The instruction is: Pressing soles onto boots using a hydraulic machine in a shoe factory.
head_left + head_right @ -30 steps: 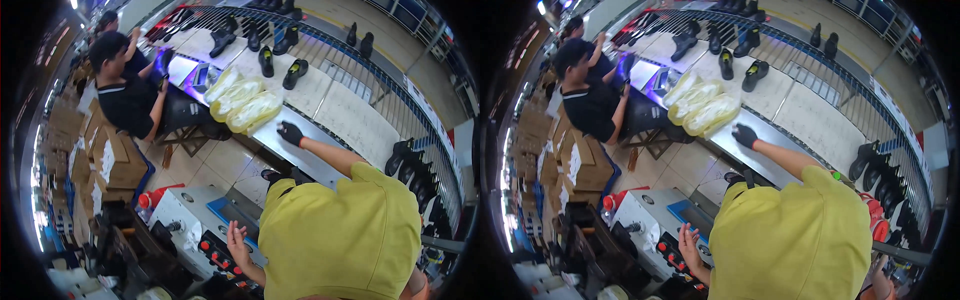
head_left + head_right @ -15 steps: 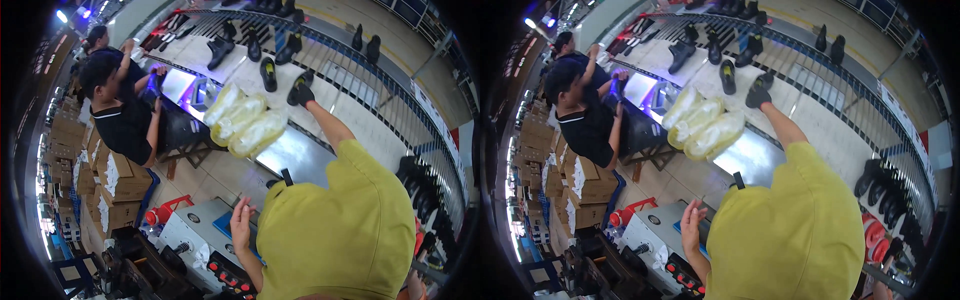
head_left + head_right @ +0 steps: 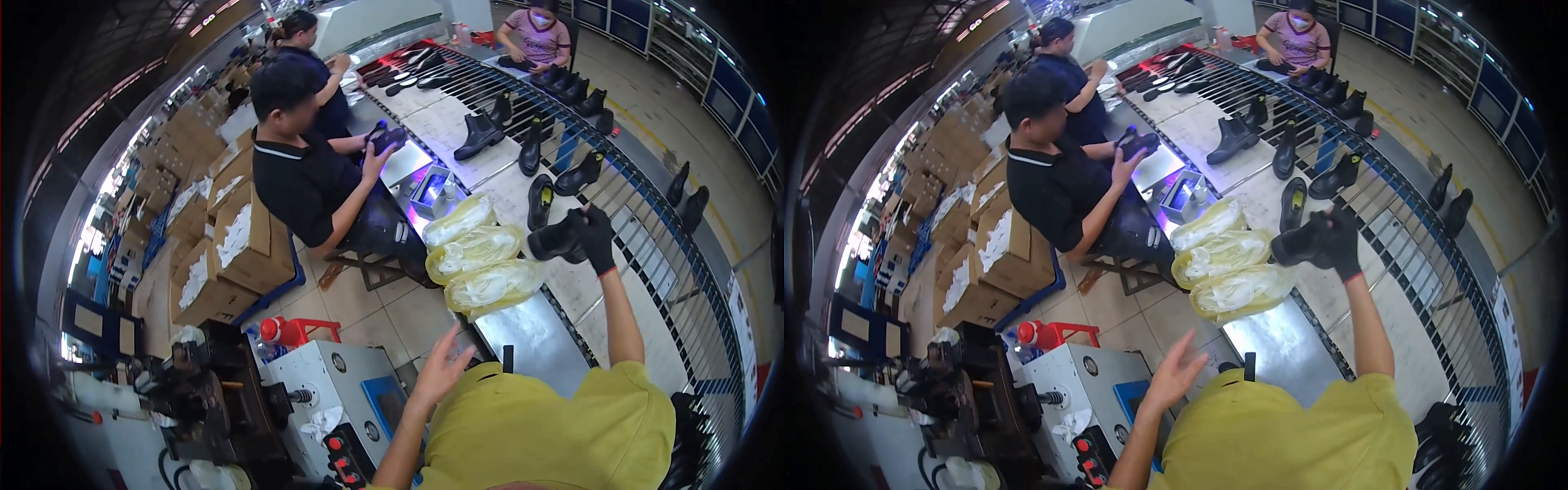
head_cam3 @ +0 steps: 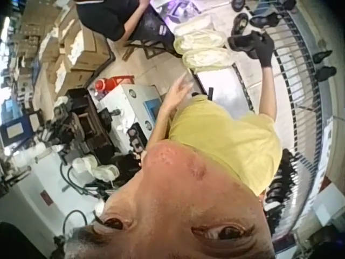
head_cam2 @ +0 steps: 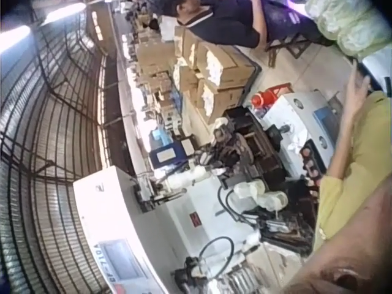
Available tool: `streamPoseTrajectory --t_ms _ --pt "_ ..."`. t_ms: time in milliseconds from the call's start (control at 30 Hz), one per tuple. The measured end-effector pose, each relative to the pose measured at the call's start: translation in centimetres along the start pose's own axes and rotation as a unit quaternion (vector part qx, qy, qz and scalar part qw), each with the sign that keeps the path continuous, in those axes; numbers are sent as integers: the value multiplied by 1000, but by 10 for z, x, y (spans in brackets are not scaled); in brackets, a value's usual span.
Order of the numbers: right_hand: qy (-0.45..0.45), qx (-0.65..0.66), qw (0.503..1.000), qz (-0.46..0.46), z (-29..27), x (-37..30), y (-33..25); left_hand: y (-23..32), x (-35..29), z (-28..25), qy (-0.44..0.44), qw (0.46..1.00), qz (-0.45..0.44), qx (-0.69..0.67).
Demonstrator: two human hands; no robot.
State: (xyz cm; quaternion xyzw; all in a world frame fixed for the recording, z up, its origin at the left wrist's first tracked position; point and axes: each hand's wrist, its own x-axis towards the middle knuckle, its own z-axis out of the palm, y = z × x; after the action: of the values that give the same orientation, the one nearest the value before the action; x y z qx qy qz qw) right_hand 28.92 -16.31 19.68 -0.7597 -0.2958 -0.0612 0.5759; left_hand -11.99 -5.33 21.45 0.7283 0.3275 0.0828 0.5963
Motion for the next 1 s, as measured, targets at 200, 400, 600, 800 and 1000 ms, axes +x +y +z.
streamPoseTrajectory --t_ms 200,400,600,800,1000 --pt "-290 99 940 -150 92 -87 -185 49 48 -6 105 959 244 99" --pt "-483 236 796 -277 164 -195 -296 4 -69 -64 479 866 105 99" --pt "-631 454 526 -345 176 -283 -378 7 -257 -51 707 677 -3 -204" --pt "-771 335 537 -70 253 -314 -334 51 -379 28 936 235 86 -248" --pt "-784 290 548 18 271 -356 -313 14 -510 -26 968 230 48 -90"
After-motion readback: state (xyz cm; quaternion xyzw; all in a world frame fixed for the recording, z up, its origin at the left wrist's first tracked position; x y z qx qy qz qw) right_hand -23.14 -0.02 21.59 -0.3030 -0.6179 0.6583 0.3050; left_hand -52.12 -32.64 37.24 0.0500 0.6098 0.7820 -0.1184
